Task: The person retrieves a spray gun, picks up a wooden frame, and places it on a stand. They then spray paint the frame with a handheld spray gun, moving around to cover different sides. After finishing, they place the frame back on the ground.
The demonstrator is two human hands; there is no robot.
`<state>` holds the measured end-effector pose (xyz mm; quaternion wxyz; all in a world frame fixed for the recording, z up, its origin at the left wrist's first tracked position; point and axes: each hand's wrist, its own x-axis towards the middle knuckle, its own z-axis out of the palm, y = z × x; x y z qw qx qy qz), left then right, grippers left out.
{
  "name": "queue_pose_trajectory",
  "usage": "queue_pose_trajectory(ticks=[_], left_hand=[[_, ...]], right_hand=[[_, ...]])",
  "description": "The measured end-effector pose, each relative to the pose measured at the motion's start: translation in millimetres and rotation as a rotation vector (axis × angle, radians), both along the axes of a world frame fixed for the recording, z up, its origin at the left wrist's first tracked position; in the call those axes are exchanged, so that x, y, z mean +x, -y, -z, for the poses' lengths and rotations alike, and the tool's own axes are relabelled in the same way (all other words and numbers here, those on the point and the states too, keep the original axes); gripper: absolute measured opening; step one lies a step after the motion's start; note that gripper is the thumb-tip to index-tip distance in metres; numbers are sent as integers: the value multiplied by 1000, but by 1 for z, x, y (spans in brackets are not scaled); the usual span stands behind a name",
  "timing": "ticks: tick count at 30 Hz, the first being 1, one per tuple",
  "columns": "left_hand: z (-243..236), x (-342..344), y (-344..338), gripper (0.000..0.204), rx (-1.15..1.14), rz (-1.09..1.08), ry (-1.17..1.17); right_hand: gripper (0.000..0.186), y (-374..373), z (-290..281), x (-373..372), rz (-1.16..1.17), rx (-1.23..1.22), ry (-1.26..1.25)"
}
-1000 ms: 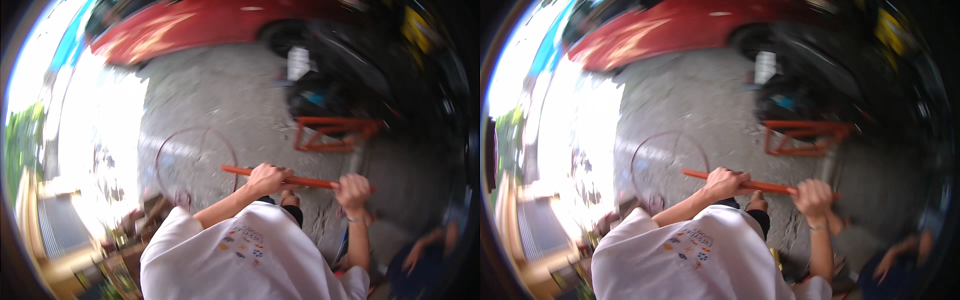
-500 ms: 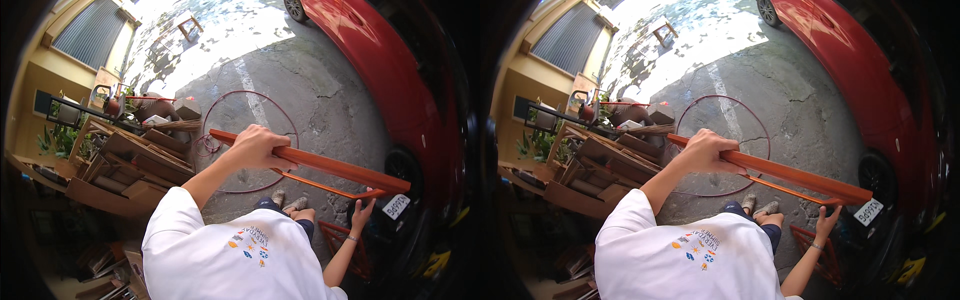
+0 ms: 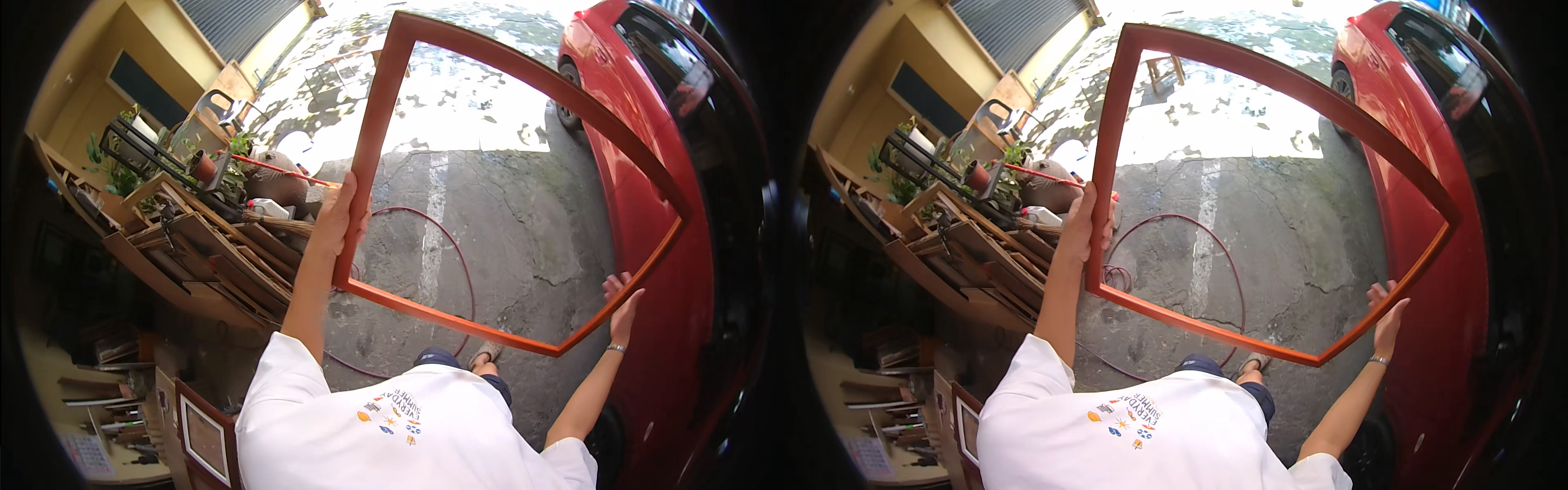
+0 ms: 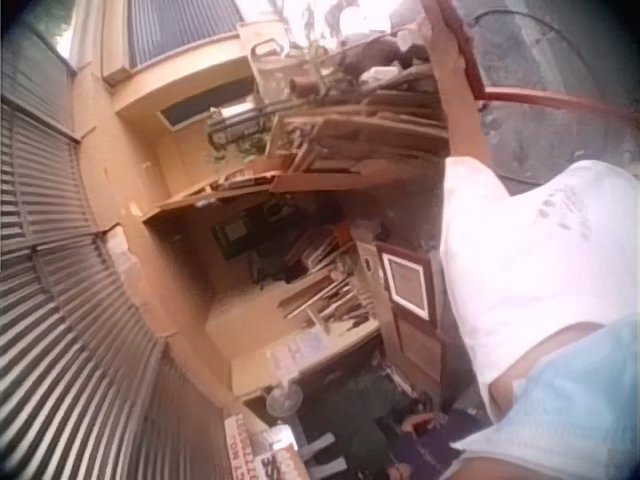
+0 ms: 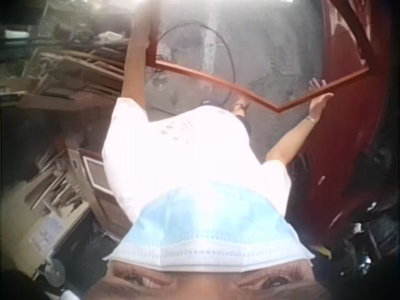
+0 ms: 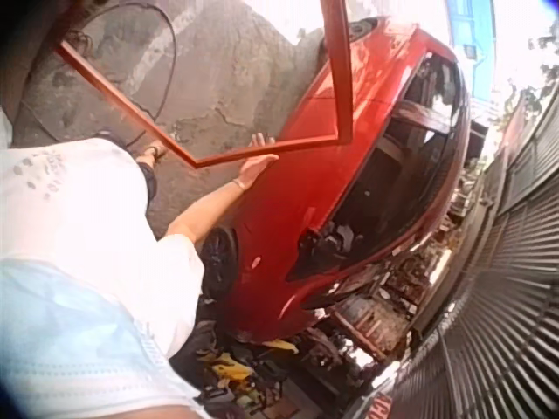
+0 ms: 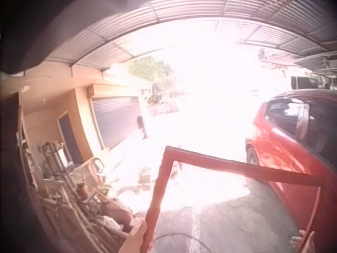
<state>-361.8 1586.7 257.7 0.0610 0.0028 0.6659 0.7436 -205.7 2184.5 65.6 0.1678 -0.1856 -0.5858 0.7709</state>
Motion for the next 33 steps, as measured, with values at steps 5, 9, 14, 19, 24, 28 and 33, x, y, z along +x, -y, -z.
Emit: queue_pose_trajectory(ticks=[5,9,14,19,24,28,33], left_hand=[[28,-64,-2,65,91,-239,166],[82,-132,14,61,110,-396,248],[138,-269,39,50,240,-418,424],[137,-450,34,47,172,-308,374],[115,-552,26,44,-35,-70,326],[158,-606,43,44,-153,52,552],[238,-720,82,48,8,-183,484]], right_hand=[[72,44,29,-117,-412,-202,106],[57,48,60,-259,-269,95,249],[58,42,81,-446,-452,278,411],[59,43,91,-630,-453,335,527],[57,34,73,-773,-380,307,534],[56,41,87,-892,-362,396,498],[54,89,126,-1053,-471,480,464]])
